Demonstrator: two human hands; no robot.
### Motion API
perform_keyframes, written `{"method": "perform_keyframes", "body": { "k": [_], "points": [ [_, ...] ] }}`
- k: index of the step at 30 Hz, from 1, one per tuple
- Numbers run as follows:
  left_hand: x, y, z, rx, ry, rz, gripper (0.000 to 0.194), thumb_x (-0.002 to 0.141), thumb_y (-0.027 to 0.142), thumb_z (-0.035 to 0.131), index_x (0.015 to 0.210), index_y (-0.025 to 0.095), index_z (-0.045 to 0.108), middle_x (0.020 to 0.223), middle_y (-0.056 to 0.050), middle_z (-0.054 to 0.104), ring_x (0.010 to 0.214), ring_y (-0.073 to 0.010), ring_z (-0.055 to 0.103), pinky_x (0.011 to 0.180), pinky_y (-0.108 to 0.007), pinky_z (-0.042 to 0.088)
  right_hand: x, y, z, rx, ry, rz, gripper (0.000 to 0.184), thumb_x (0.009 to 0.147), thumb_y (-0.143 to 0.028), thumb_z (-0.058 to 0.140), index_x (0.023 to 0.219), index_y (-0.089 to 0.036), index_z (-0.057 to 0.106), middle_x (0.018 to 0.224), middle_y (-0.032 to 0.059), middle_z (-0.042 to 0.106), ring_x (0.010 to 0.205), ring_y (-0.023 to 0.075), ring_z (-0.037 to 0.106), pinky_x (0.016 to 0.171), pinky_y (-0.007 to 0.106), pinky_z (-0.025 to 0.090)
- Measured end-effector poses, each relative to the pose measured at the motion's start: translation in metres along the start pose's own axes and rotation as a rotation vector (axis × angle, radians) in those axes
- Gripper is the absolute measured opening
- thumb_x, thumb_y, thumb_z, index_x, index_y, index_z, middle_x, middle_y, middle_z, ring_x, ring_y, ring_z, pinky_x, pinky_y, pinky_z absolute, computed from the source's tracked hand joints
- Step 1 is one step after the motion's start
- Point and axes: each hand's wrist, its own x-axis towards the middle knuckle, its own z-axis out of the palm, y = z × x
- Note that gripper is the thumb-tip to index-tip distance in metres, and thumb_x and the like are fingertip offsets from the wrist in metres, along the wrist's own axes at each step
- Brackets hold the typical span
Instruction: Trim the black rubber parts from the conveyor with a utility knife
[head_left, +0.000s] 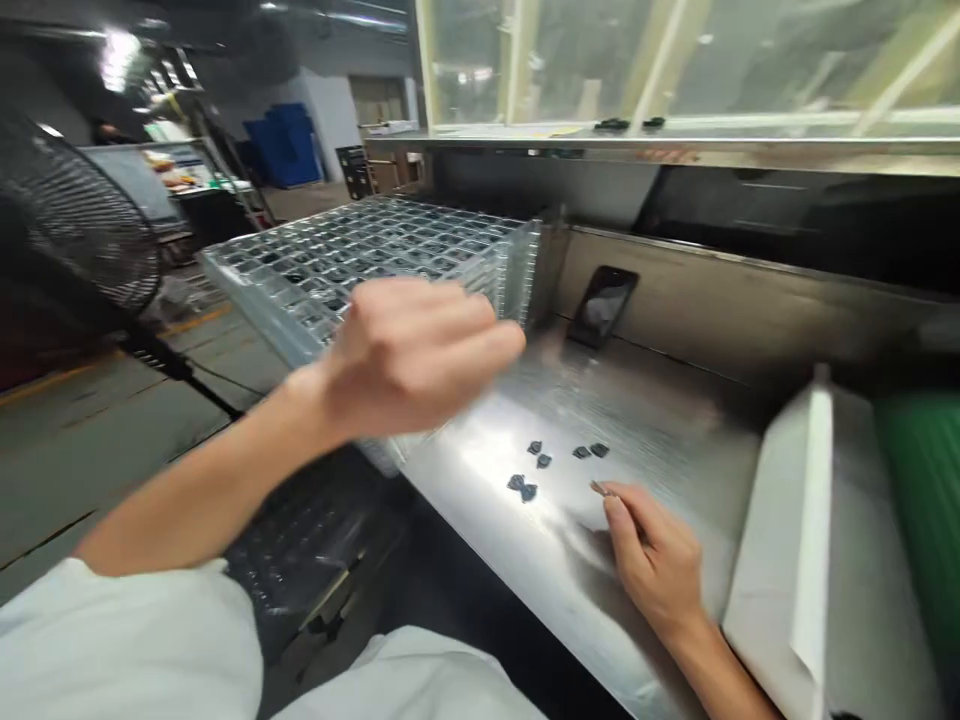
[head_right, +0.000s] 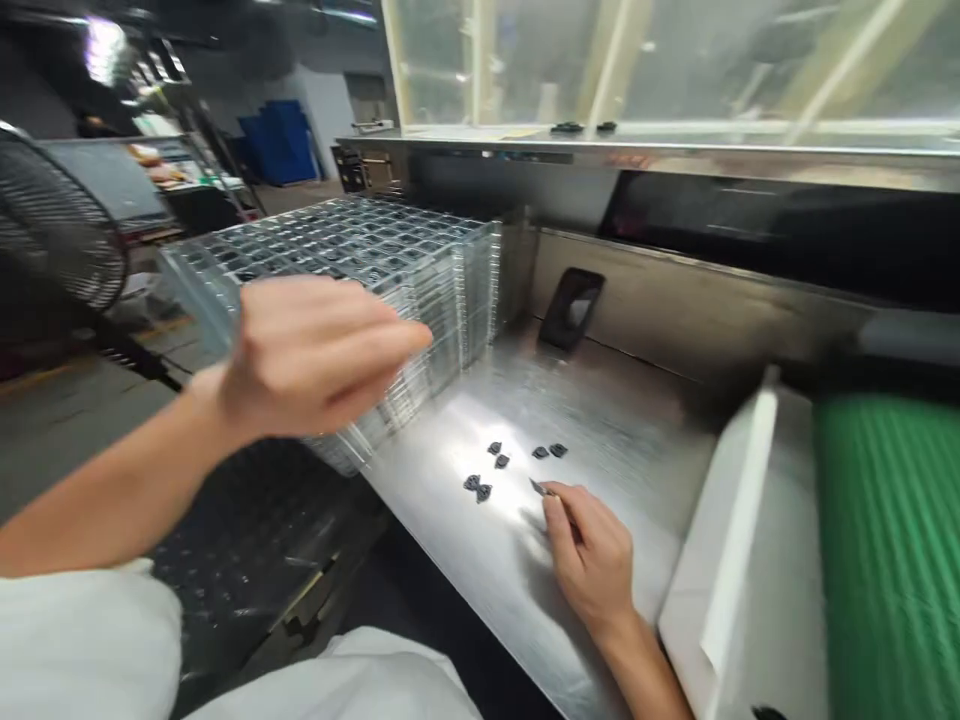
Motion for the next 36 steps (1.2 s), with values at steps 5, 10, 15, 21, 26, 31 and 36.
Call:
{"method": "perform_keyframes", "body": {
  "k": [5,10,15,21,26,31,36],
  "points": [
    [0.002,0.062,0.117,-0.146,-0.227,-0.094,0.027,0.106,0.033,0.045,0.105,0.018,0.068,0.092,-0.003,0.068,0.086,-0.0164,0.065,0.069,-0.031,0.042,0.002,-0.015,-0.007,0.072,0.001,-0.112,0.015,0.106,-0.019,0.050,0.112,-0.015,0.063,0.079,-0.0003,0.056,0.071,0.0072,0.049,0.070,0.023,0.036],
    [0.014,0.084,0.208,-0.183,-0.690,-0.104,0.039,0.103,0.051,0.052,0.119,0.017,0.062,0.112,-0.005,0.067,0.102,-0.0245,0.067,0.066,-0.035,0.041,-0.001,-0.018,-0.005,0.128,-0.002,-0.168,0.012,0.104,-0.016,0.051,0.110,-0.014,0.061,0.074,0.0001,0.051,0.069,0.0089,0.043,0.069,0.025,0.030],
    [0.018,0.099,0.243,-0.162,-0.779,-0.041,0.031,0.103,0.039,0.052,0.118,0.013,0.061,0.116,-0.010,0.067,0.104,-0.0299,0.068,0.071,-0.038,0.045,-0.004,-0.013,-0.001,0.129,-0.017,-0.156,0.011,0.104,-0.019,0.053,0.110,-0.015,0.061,0.074,-0.0011,0.052,0.068,0.0084,0.041,0.069,0.026,0.027],
    [0.020,0.092,0.250,-0.224,-0.766,-0.028,0.028,0.104,0.038,0.051,0.117,0.014,0.061,0.120,-0.009,0.067,0.102,-0.0274,0.068,0.074,-0.038,0.046,-0.003,-0.014,-0.001,0.139,-0.021,-0.143,0.012,0.104,-0.020,0.053,0.108,-0.014,0.063,0.073,-0.0009,0.051,0.068,0.0081,0.042,0.069,0.025,0.028],
    [0.021,0.079,0.245,-0.618,-0.550,-0.144,0.021,0.103,0.034,0.057,0.114,0.018,0.065,0.113,-0.003,0.071,0.097,-0.0188,0.065,0.080,-0.032,0.044,-0.003,-0.014,-0.007,0.150,0.021,-0.039,0.016,0.105,-0.020,0.050,0.110,-0.014,0.064,0.075,0.0001,0.053,0.069,0.0074,0.045,0.068,0.024,0.033],
    [0.012,0.077,0.241,-1.281,-0.333,-0.347,0.024,0.087,0.032,0.078,0.102,0.014,0.073,0.095,-0.005,0.070,0.080,-0.0127,0.060,0.076,-0.026,0.046,-0.008,-0.010,-0.002,0.300,0.257,0.334,0.030,0.110,-0.033,0.042,0.109,-0.015,0.065,0.080,0.0020,0.053,0.072,0.0072,0.050,0.066,0.020,0.041],
    [0.000,0.078,0.234,-1.522,-0.287,-0.379,0.025,0.083,0.027,0.080,0.103,0.013,0.078,0.097,-0.008,0.066,0.083,-0.0116,0.060,0.076,-0.024,0.048,-0.008,-0.003,0.005,0.487,0.398,0.628,0.038,0.105,-0.052,0.051,0.110,-0.015,0.058,0.074,-0.0006,0.043,0.064,0.0061,0.041,0.058,0.018,0.034]
  ]
}}
